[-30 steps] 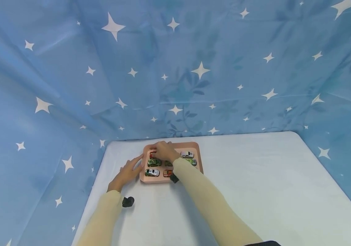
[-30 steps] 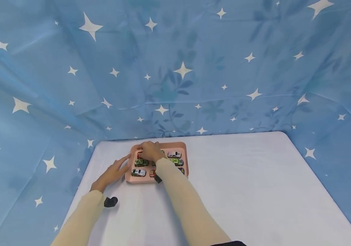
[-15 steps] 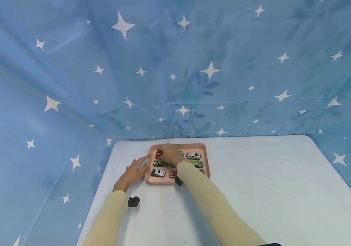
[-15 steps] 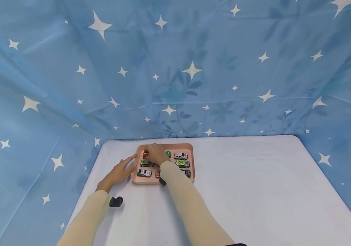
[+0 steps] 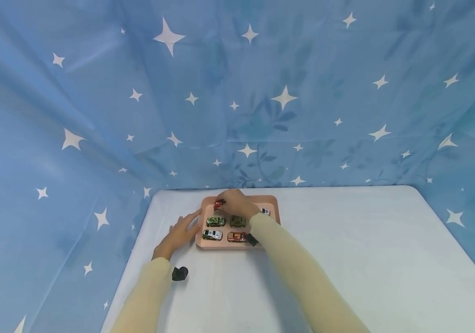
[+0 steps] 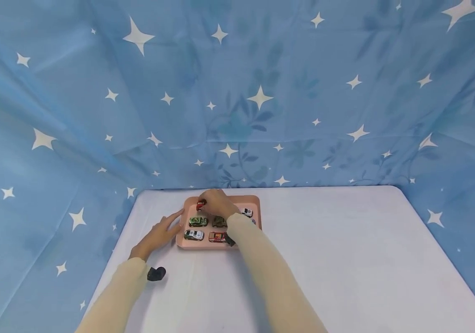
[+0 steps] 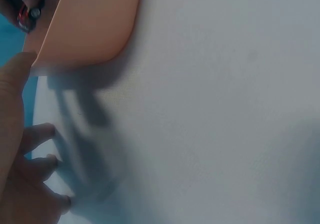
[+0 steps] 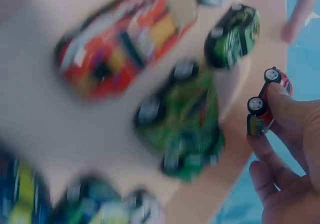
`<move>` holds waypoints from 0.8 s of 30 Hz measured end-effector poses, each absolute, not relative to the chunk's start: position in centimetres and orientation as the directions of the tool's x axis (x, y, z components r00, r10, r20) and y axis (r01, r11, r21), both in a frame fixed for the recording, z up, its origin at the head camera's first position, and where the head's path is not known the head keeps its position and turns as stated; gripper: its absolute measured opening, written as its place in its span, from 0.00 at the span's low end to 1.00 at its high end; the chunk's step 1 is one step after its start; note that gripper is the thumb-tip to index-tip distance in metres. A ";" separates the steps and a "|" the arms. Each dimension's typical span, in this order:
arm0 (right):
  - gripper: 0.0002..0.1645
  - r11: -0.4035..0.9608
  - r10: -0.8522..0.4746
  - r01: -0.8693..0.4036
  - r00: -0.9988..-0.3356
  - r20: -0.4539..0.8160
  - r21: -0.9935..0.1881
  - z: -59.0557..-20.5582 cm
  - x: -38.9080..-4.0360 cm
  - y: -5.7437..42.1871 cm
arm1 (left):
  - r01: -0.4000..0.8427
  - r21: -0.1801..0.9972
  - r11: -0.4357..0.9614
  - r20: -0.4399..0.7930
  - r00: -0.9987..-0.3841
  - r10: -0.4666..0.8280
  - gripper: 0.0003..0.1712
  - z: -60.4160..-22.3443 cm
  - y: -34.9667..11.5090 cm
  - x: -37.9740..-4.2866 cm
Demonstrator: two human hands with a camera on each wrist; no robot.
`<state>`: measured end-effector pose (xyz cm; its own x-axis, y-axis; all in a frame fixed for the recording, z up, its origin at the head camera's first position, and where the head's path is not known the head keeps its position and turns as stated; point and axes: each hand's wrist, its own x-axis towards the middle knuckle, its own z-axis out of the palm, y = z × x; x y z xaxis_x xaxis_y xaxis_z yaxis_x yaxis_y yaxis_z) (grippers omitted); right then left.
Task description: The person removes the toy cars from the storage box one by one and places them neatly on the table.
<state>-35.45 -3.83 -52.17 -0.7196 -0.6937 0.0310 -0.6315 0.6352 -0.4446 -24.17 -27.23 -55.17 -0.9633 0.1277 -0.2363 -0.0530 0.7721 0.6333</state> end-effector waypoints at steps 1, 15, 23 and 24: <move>0.15 0.630 -0.697 -0.636 -0.716 0.038 -0.445 -52.0 -35.4 -3.2 | -0.055 0.635 0.770 -0.239 -0.963 0.128 0.35 -55.2 -27.2 -24.1; 0.17 0.616 -0.652 -0.605 -0.751 0.105 -0.505 -48.5 -35.6 5.2 | -0.049 0.641 0.766 -0.243 -0.960 0.142 0.35 -54.7 -27.1 -23.9; 0.17 0.633 -0.622 -0.596 -0.772 0.135 -0.494 -47.2 -35.6 9.0 | -0.070 0.624 0.779 -0.266 -0.955 0.127 0.34 -54.5 -26.8 -23.9; 0.17 0.643 -0.611 -0.587 -0.781 0.133 -0.492 -47.1 -35.5 9.4 | -0.074 0.618 0.782 -0.270 -0.955 0.124 0.34 -54.4 -26.6 -23.9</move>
<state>-35.55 9.41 -47.10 -0.7805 -0.6108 0.1329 -0.5870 0.6430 -0.4919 -23.86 -26.62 -54.44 -0.9549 0.1235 -0.2699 -0.0736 0.7824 0.6184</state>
